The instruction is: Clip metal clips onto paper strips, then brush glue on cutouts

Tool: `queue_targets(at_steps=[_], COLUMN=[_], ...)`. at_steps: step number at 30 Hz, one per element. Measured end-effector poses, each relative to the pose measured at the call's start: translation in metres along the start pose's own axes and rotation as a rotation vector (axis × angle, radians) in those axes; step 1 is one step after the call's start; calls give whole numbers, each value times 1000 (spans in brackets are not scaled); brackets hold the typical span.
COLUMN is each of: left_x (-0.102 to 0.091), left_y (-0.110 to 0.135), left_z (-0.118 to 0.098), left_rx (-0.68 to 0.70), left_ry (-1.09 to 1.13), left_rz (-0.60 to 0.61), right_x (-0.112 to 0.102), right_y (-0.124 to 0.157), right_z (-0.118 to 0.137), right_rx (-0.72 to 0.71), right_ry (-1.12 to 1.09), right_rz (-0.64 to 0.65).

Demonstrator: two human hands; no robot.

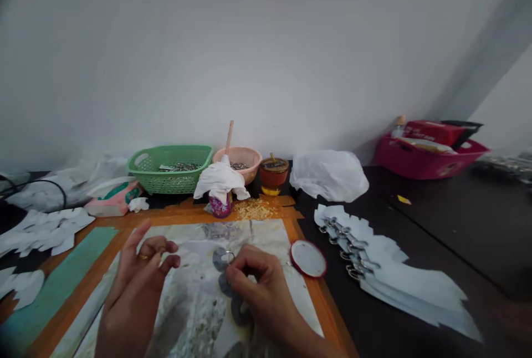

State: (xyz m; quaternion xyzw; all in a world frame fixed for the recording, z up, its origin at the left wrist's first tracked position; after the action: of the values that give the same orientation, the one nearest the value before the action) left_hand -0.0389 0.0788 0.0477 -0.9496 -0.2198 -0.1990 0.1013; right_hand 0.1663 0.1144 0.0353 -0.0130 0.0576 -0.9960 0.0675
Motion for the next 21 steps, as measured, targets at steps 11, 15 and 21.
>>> queue_targets(at_steps=[11, 15, 21], left_x=[30, 26, 21], left_y=[29, 29, 26], left_z=[66, 59, 60], left_rx=[-268, -289, -363], left_ry=[-377, -528, -413], left_rz=[381, 246, 200], right_x=[7, 11, 20], right_y=[5, 9, 17], right_z=[-1, -9, -27], right_rx=[7, 81, 303], right_ry=[-48, -85, -254], right_rz=[18, 42, 100])
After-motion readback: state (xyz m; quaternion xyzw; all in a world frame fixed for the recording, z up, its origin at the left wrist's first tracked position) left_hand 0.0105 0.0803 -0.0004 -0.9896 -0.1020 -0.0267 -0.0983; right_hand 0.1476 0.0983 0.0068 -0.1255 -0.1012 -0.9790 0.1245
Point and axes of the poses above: each hand's wrist, its own y-axis away from the middle knuckle, its own x-axis out of the palm, z = x × y, the point moved 9 cm from there along -y, towards the middle knuckle, and after that the axes turned 4 degrees about -z, right-handed, at the moved point
